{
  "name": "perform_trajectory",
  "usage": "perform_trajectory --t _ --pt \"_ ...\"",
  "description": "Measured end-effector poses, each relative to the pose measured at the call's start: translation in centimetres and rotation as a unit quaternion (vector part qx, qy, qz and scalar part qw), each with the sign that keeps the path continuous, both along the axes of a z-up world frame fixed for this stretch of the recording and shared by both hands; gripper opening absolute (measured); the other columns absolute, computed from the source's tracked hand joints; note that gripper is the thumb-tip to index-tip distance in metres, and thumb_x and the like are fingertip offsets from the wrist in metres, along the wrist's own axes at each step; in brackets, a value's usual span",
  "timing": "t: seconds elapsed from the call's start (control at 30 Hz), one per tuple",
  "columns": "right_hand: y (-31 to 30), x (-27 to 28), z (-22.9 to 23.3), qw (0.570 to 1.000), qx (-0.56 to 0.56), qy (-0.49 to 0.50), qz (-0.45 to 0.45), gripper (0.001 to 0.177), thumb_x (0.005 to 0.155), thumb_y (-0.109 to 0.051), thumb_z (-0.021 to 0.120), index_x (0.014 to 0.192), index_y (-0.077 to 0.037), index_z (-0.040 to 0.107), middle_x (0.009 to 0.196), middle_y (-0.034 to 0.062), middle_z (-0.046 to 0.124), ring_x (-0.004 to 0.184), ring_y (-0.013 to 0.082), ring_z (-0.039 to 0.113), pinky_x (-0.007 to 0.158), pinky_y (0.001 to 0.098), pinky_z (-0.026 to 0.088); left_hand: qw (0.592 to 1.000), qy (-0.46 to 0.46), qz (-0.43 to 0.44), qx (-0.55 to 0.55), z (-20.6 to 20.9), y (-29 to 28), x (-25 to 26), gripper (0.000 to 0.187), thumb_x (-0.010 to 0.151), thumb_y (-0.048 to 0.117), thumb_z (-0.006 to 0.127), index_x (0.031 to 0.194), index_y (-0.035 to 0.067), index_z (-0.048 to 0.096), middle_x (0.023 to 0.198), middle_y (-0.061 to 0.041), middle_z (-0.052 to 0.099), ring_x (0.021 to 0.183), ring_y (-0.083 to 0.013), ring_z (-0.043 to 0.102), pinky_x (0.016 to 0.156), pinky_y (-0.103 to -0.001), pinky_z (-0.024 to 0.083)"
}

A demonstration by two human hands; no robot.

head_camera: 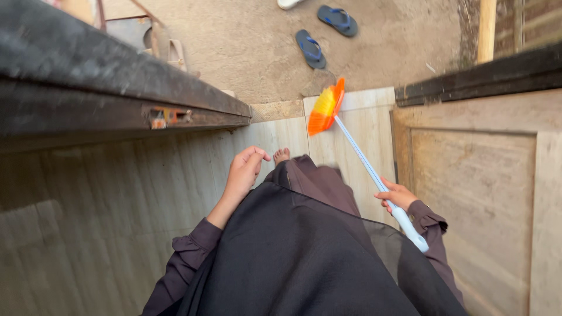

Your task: The person sweeps a tiled floor using a broom, gathering small pieces of debris and moving it toward an open doorway.

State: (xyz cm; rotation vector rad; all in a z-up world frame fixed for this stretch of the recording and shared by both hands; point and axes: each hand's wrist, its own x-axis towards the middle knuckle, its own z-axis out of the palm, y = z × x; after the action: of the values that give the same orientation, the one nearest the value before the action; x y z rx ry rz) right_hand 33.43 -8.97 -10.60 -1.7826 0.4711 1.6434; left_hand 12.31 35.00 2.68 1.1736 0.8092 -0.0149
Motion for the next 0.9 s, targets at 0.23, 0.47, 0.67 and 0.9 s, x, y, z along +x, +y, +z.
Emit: perform_trajectory --t 0.23,0.47,0.67,0.9 --pt "1.3 -3.3 -1.2 0.997 0.019 0.001 -0.070 0.095 0.087 -0.007 0.069 0.164 -0.027 0.018 0.065 0.0011 0.053 0.047 0.0129 0.049 0.041 0.0311 0.042 0.997 -0.012 -0.058 -0.053 -2.8 1.2 1.9 0.027 0.104 0.024 0.052 0.091 0.004 0.066 0.053 0.009 0.035 0.042 -0.0017 0.025 0.038 -0.024 0.018" --pt "1.3 -1.6 3.4 0.969 0.135 0.099 -0.182 0.073 0.090 -0.010 0.066 0.153 -0.008 0.030 0.062 -0.0031 0.044 0.043 0.0088 0.044 0.036 0.0299 0.038 0.995 -0.044 -0.056 -0.063 -3.6 2.2 1.8 0.025 0.105 0.022 0.051 0.093 0.004 0.064 0.055 0.008 0.037 0.042 -0.0027 0.028 0.038 -0.024 0.022" --pt "2.3 -4.4 4.1 0.997 0.038 -0.020 -0.067 0.077 0.083 -0.006 0.068 0.155 -0.012 0.042 0.062 0.0024 0.051 0.043 0.0122 0.044 0.038 0.0299 0.037 0.994 -0.023 -0.009 -0.102 -1.3 3.0 1.8 0.022 0.104 0.021 0.052 0.093 0.005 0.063 0.057 0.011 0.035 0.044 -0.0005 0.024 0.039 -0.022 0.016" --pt "-0.4 -10.7 -0.9 0.978 0.155 -0.140 0.031 0.078 0.082 -0.002 0.073 0.154 -0.005 0.041 0.082 0.0013 0.069 0.056 0.0084 0.058 0.050 0.0243 0.049 0.998 -0.003 -0.015 -0.065 -1.0 2.1 3.2 0.025 0.103 0.023 0.053 0.091 0.005 0.066 0.056 0.011 0.035 0.044 -0.0004 0.024 0.039 -0.023 0.016"
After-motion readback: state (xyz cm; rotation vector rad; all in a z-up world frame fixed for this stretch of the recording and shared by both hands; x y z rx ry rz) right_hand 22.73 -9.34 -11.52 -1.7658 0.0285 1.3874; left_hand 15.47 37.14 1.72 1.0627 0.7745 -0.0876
